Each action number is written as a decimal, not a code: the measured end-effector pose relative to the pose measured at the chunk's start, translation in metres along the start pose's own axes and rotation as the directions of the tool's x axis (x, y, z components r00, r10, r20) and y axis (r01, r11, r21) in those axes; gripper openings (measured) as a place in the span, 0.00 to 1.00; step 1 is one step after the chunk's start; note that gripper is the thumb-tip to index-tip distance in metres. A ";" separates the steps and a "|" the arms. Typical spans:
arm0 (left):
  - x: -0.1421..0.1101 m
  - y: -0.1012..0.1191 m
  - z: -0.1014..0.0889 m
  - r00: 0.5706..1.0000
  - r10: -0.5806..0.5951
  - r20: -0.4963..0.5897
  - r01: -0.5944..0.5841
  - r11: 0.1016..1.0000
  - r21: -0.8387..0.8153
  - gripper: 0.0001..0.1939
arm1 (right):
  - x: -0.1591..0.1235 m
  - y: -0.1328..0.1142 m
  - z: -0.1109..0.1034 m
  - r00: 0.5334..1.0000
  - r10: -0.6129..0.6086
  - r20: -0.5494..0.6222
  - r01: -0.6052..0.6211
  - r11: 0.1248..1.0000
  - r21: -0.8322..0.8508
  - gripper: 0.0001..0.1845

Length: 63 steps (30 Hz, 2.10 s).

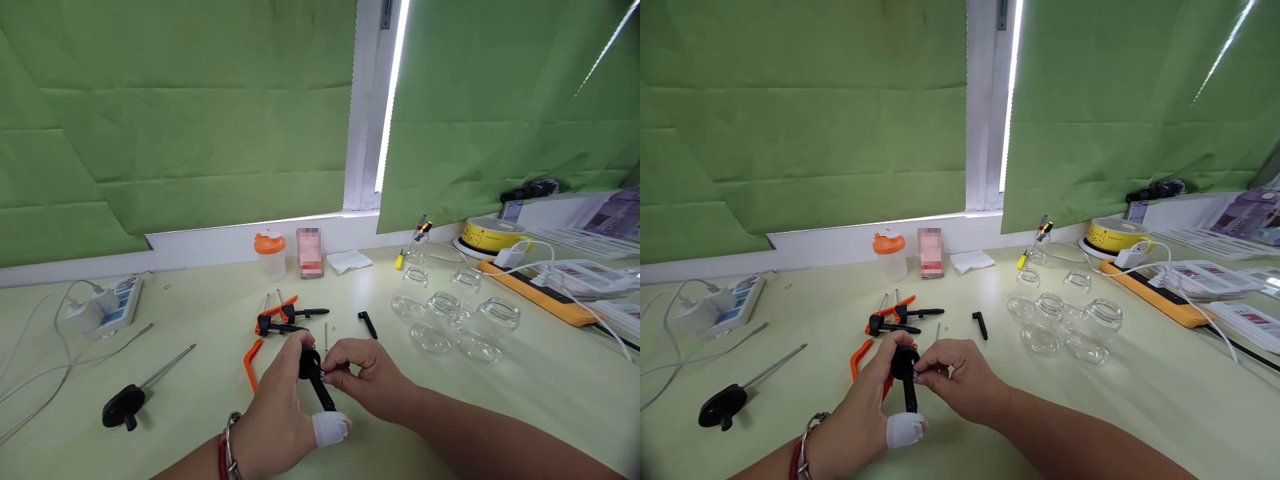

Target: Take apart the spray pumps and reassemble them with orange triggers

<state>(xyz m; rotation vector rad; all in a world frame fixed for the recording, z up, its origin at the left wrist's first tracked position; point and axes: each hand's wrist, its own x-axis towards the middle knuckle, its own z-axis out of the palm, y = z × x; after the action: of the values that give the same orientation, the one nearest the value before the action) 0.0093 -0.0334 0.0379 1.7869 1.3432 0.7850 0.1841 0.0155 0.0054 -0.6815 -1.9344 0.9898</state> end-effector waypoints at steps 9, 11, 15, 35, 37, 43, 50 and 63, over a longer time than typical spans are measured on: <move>0.001 0.008 0.001 0.998 -0.062 0.019 0.061 0.998 0.003 0.37 | -0.001 0.003 0.000 0.984 -0.171 0.050 0.176 0.979 -0.101 0.07; 0.001 0.008 0.001 0.998 -0.063 0.029 0.063 0.998 -0.004 0.36 | -0.001 0.003 -0.001 0.977 -0.205 0.052 0.211 0.967 -0.143 0.07; 0.000 0.009 0.002 0.996 -0.079 0.039 0.079 0.997 -0.011 0.34 | -0.002 0.004 -0.001 0.972 -0.221 0.087 0.233 0.954 -0.188 0.06; 0.003 0.003 0.002 0.995 -0.069 0.072 0.074 0.995 -0.066 0.29 | -0.005 0.008 0.001 0.986 -0.121 0.111 0.144 0.964 -0.226 0.06; 0.003 0.003 0.002 0.995 -0.062 0.072 0.068 0.995 -0.073 0.29 | -0.005 0.008 0.001 0.987 -0.117 0.112 0.141 0.962 -0.236 0.08; 0.005 0.002 0.002 0.994 -0.069 0.087 0.076 0.993 -0.085 0.29 | -0.004 0.008 0.001 0.978 -0.170 0.120 0.194 0.952 -0.238 0.06; 0.004 0.008 0.000 0.988 -0.121 0.091 0.125 0.992 -0.036 0.29 | -0.005 0.006 0.000 0.977 -0.164 0.133 0.194 0.947 -0.256 0.05; 0.004 0.004 0.002 0.992 -0.102 0.068 0.102 0.995 0.013 0.28 | -0.005 0.009 -0.001 0.975 -0.181 0.129 0.211 0.939 -0.271 0.06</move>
<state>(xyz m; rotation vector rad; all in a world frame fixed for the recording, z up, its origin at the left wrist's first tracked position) 0.0141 -0.0302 0.0404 1.7219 1.3831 0.6575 0.1882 0.0171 -0.0033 -0.5895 -2.2123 0.6407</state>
